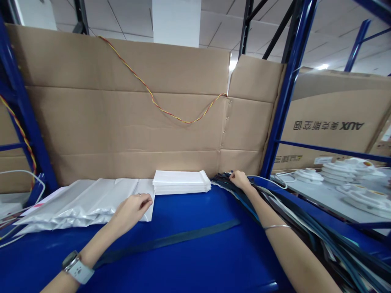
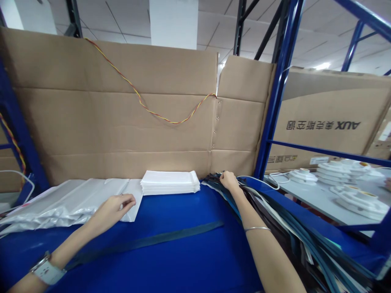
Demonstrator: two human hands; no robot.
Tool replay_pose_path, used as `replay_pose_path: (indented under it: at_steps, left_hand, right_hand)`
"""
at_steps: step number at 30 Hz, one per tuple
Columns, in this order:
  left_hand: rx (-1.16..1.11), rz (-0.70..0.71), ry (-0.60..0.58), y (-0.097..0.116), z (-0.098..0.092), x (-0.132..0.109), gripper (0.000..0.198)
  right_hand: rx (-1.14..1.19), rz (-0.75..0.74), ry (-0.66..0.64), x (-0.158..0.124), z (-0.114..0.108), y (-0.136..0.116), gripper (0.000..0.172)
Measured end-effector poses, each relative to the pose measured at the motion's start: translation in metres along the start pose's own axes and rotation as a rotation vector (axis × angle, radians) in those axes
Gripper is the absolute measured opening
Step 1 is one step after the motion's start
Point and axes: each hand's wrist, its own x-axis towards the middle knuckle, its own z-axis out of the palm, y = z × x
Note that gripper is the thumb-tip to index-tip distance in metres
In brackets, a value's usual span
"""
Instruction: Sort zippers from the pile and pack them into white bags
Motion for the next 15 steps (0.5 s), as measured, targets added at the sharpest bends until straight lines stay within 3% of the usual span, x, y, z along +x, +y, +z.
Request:
replay_pose_path:
  at_steps: [5,9,15]
  left_hand:
    - [0.028,-0.007,0.003,0.004,0.001,0.000,0.031]
    - [0.048,0.003,-0.014,0.006,0.004,-0.001,0.032]
    - [0.081,0.006,-0.043,0.006,0.006,-0.003,0.033]
  right_hand:
    - [-0.011,0.068,0.110,0.011,-0.002,-0.005,0.033]
    - [-0.027,0.051,0.089,0.012,0.010,-0.007,0.038]
    - [-0.054,-0.031,0.019,0.004,0.031,-0.004,0.024]
